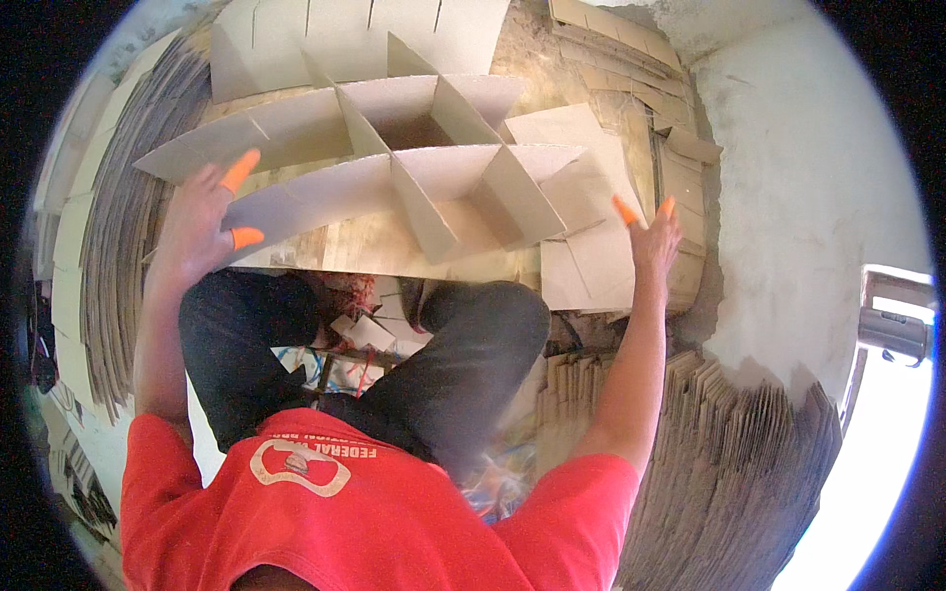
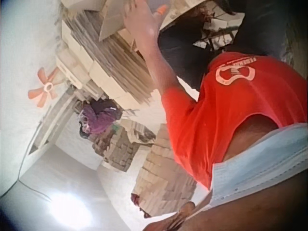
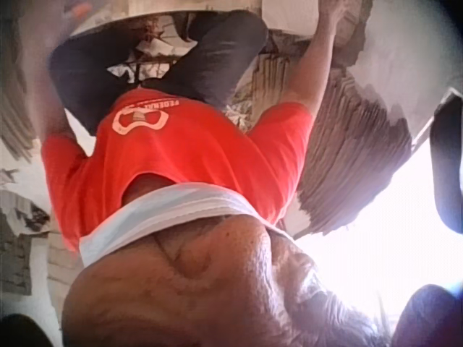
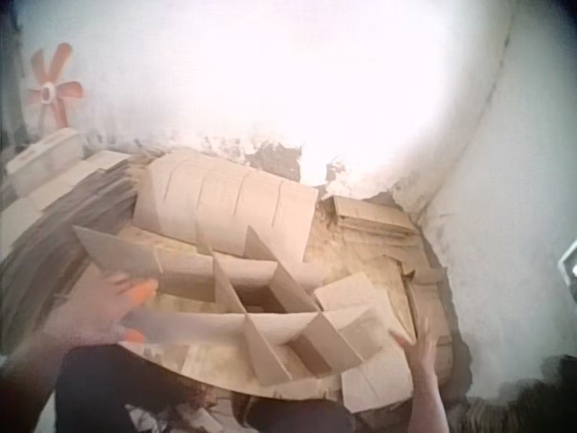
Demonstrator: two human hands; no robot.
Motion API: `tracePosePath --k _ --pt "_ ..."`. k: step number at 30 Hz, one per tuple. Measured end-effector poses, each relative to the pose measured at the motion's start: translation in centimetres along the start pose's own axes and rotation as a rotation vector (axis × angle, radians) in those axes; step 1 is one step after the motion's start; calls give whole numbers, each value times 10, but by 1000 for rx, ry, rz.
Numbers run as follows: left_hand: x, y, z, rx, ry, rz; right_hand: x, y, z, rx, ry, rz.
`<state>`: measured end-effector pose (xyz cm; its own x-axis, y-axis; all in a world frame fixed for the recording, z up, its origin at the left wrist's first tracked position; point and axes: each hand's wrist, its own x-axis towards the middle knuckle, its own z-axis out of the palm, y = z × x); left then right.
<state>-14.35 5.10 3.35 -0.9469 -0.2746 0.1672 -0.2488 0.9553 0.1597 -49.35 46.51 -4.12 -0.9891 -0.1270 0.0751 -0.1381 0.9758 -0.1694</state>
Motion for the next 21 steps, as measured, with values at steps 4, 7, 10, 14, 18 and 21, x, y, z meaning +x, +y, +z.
tracePosePath --k 4,7,10,14,18,21 --pt "-10 -32 27 -21 -79 1 -4 62 58 -195 -174 -65" --pt "12 -51 35 -39 -53 84 11 112 87 -257 -145 -77" --pt "12 -57 33 -15 -71 79 15 70 63 -154 -202 -74" --pt "25 -58 40 -41 21 169 39 119 71 39 -359 -75" --pt "27 -64 36 -99 27 142 41 96 57 161 -359 -75" --pt "27 -65 36 -252 -17 47 40 99 52 307 -387 -79"
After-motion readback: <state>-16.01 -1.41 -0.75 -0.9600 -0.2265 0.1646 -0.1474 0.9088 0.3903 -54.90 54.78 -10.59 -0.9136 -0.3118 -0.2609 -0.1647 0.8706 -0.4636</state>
